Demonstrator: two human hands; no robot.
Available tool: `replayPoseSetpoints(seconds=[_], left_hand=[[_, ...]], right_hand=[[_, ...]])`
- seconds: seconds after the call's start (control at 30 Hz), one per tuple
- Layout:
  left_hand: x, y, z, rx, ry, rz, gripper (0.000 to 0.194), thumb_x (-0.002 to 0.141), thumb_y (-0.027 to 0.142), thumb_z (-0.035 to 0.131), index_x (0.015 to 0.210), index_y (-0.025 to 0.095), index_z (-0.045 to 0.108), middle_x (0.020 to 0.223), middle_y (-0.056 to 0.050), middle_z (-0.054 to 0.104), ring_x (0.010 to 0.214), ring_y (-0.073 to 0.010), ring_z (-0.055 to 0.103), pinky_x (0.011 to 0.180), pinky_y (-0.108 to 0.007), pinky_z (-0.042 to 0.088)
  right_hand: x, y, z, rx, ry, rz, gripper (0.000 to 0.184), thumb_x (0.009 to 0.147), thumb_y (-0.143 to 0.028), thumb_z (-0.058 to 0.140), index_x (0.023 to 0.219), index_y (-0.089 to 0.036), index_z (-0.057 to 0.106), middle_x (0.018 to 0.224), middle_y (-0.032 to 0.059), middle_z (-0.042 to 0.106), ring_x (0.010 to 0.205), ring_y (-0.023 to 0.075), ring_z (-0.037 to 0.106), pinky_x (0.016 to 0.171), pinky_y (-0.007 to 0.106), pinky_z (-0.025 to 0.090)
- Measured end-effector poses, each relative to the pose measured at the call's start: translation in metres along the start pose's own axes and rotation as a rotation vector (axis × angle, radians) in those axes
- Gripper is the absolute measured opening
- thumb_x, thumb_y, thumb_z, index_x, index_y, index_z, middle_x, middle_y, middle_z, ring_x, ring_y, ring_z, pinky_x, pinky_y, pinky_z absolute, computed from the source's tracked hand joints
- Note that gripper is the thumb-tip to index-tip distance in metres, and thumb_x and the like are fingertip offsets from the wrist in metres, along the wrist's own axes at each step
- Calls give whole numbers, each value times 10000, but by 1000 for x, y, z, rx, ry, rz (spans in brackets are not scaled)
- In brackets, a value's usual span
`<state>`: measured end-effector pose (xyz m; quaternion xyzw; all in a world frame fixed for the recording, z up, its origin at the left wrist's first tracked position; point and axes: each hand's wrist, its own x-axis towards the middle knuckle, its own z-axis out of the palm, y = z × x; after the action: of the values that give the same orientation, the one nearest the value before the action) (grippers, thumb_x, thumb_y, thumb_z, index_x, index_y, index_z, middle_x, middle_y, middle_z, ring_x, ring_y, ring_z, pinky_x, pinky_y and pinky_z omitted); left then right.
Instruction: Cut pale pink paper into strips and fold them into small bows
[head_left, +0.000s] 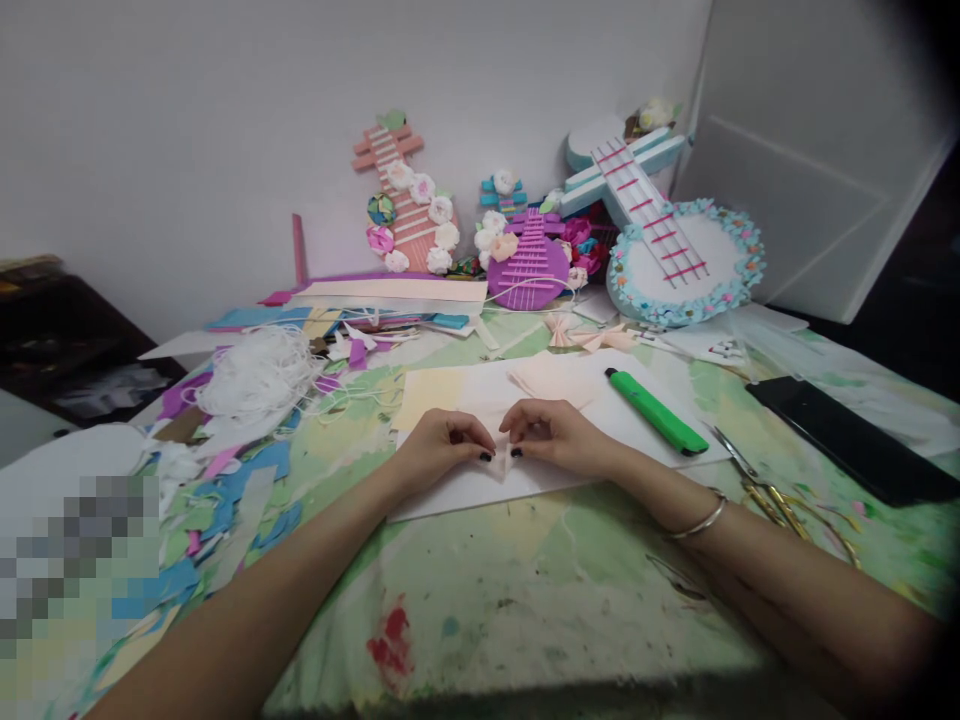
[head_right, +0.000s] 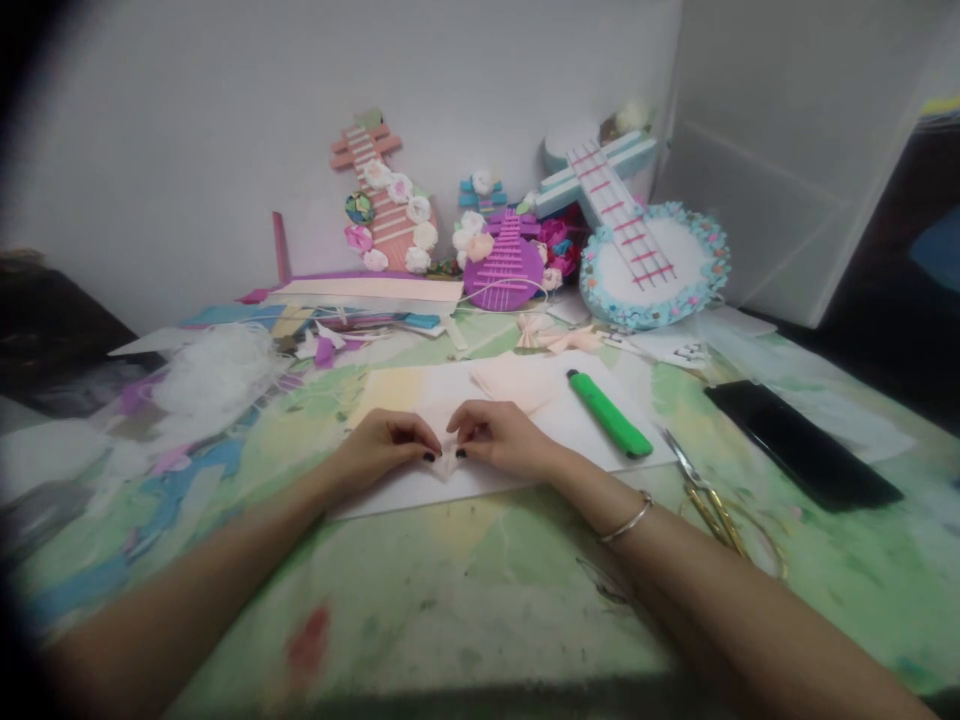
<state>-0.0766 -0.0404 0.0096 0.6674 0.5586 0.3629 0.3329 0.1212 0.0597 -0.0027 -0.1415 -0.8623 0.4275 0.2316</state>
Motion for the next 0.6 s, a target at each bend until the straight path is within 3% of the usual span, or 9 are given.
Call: replayPoseSetpoints(seconds=[0.13,0.23,0.3,0.37,0.5,0.6], left_hand=[[0,4,5,53,81,72,124,751,118,613,782,179,717,763,-10,710,724,-147,627,673,-242,470],[-1,7,8,131,281,206,83,768,163,663,790,207,730,786,-23,681,796,-166,608,738,-276,475],[-3,8,8,175,338,280,93,775,161,666,800,216,737,776,-25,666,798,-165,594,732,-272,472],[-5,5,6,179,266,276,119,779,130,642,790,208,731,743,-13,675,714,-140,592,668,-244,467],[-10,-1,1,64,52,126,99,774,129,619,785,163,711,645,4,682,505,-90,574,538,-195,456],[-11,-2,-5,1,19,66,76,747,144,642,774,152,712,672,-11,702,568,-109,628,576,-195,494]], right_hand=[[0,-2,0,92,37,7,185,743,-198,675,914,-162,614,750,21,687,723,146,644,727,287,487],[0,-6,-2,-84,141,-116,87,785,-201,650,868,-175,640,787,34,700,756,156,645,758,304,485],[-1,-8,-4,-220,184,-218,53,812,-187,620,850,-190,658,811,38,705,784,164,635,776,312,480],[-1,-8,-6,-285,138,-275,95,832,-177,587,866,-200,673,824,43,707,803,171,629,768,309,485],[-3,-4,-7,-307,-2,-274,159,839,-146,554,873,-194,703,823,58,705,797,170,635,718,285,496],[-3,-1,-7,-253,-20,-213,163,821,-131,576,875,-197,715,835,44,718,782,153,652,722,267,501]])
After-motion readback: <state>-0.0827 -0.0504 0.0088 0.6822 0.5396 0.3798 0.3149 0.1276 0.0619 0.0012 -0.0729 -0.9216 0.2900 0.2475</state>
